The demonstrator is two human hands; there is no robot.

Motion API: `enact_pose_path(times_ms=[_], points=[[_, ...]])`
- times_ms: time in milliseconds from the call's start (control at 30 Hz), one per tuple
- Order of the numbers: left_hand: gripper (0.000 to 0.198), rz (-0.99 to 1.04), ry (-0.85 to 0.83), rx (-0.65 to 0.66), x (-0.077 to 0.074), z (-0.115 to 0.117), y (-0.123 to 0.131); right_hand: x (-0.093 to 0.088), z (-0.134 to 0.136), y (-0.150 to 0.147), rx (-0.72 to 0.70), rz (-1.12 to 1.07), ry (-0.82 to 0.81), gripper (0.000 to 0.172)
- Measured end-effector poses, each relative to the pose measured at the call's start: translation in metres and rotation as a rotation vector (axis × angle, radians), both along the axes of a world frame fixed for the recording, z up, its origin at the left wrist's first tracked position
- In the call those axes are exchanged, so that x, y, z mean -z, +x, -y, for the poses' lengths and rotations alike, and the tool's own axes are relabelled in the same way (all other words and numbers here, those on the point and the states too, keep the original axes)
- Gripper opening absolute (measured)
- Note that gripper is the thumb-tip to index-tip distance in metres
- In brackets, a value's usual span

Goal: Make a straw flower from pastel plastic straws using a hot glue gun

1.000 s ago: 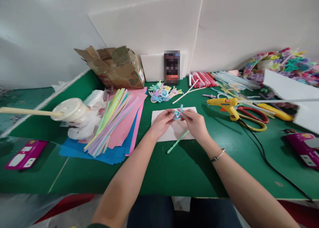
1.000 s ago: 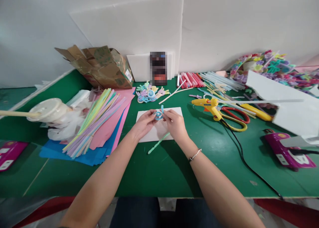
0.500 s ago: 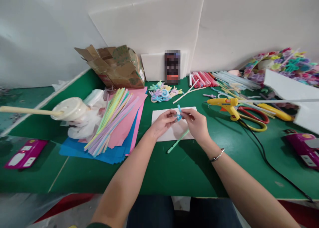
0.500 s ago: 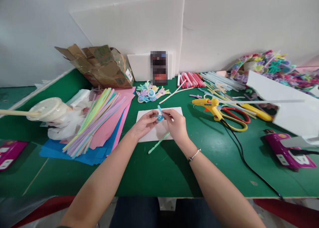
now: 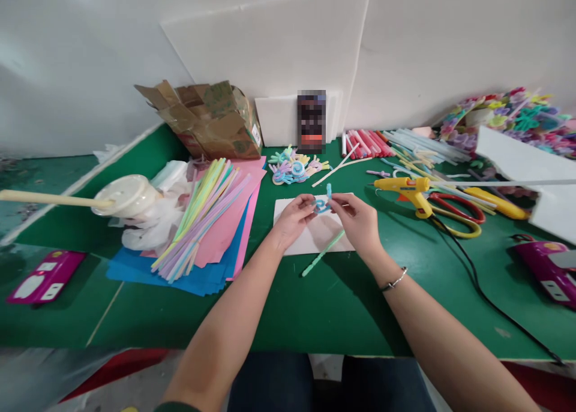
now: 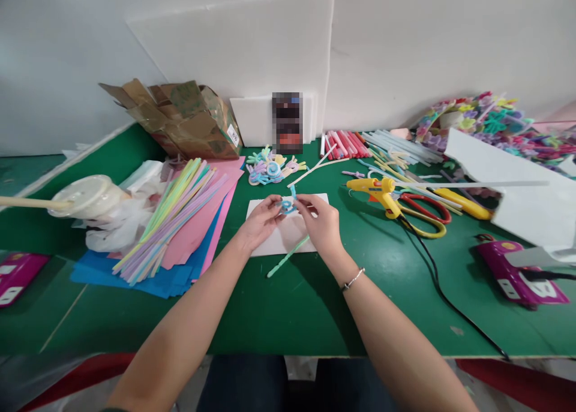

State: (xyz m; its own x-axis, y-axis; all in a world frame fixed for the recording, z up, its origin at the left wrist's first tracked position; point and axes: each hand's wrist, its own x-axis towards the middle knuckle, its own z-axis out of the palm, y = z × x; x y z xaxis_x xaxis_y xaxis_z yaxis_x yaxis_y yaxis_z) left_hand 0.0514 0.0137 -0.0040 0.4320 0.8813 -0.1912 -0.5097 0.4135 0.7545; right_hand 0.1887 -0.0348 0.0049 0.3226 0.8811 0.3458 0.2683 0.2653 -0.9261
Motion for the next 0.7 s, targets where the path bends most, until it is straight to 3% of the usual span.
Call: enact_pose_path(times_ms=[167,367,700], points=[[0.018,-0.251,0.227,-0.191,0.0032,-0.0017,0.0014,0.0021,-0.0038,0.0026,0.026,-0.109,-0.115,0.015],[0.009,-0.568,0.496,-0.203,0.0050,-0.0019,0.0025,0.0015,-0.0029,0.0036,0.037,-0.015,-0.092,0.016],[0.024,-0.537,0.445,-0.166,0.0087,-0.0044,0.0001,0.0022,-0.0045,0.0067,0.018,0.028,-0.134,0.021]])
